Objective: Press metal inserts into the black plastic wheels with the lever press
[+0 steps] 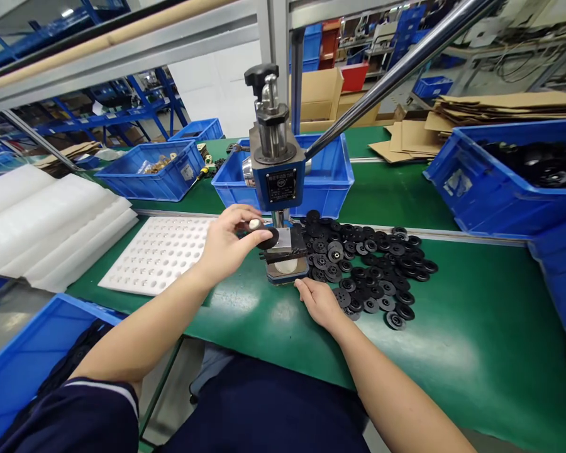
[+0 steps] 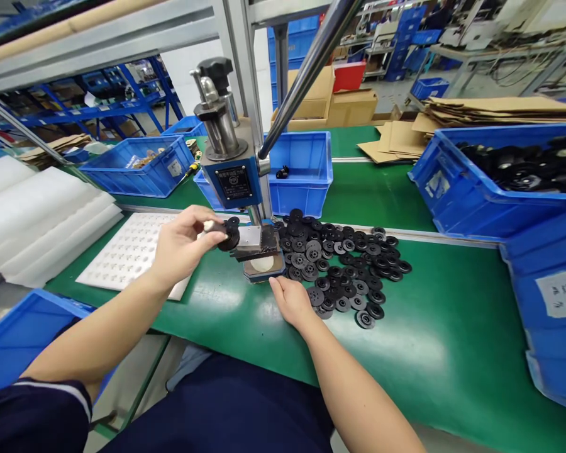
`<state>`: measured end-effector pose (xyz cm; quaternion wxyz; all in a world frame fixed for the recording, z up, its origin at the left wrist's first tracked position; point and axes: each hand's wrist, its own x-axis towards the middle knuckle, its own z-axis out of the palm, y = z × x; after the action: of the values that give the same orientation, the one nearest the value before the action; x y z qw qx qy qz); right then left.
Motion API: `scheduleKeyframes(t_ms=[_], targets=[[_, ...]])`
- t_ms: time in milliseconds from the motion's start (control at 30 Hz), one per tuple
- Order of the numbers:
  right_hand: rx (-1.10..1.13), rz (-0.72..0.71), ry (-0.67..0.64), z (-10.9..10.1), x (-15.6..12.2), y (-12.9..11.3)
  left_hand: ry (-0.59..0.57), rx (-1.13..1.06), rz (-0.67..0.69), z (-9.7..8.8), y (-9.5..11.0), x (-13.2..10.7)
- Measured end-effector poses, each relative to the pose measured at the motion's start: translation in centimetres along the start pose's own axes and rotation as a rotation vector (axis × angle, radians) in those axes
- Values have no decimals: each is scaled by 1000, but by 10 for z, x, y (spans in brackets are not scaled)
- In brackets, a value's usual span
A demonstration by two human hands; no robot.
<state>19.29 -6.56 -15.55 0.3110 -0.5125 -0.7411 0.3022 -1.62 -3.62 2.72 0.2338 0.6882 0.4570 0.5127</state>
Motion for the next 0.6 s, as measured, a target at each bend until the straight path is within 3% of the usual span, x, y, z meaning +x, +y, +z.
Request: scheduleKeyframes(t_ms=[167,367,467,533,600], targets=[[16,-20,34,0,2,-3,-185,-118,-162,25,-12,18],[16,-37,173,-14,-3,-18,-198,-188,-218,35,-22,12],[80,-74,425,-47,-4,-48,-185,-154,-202,36,-25,10],[194,-158,658,-78,0,-82,-195,-135,-183,38,-28,10],[320,-284,794,-114,6,-124,-199,-125,-163,40,-32,10]])
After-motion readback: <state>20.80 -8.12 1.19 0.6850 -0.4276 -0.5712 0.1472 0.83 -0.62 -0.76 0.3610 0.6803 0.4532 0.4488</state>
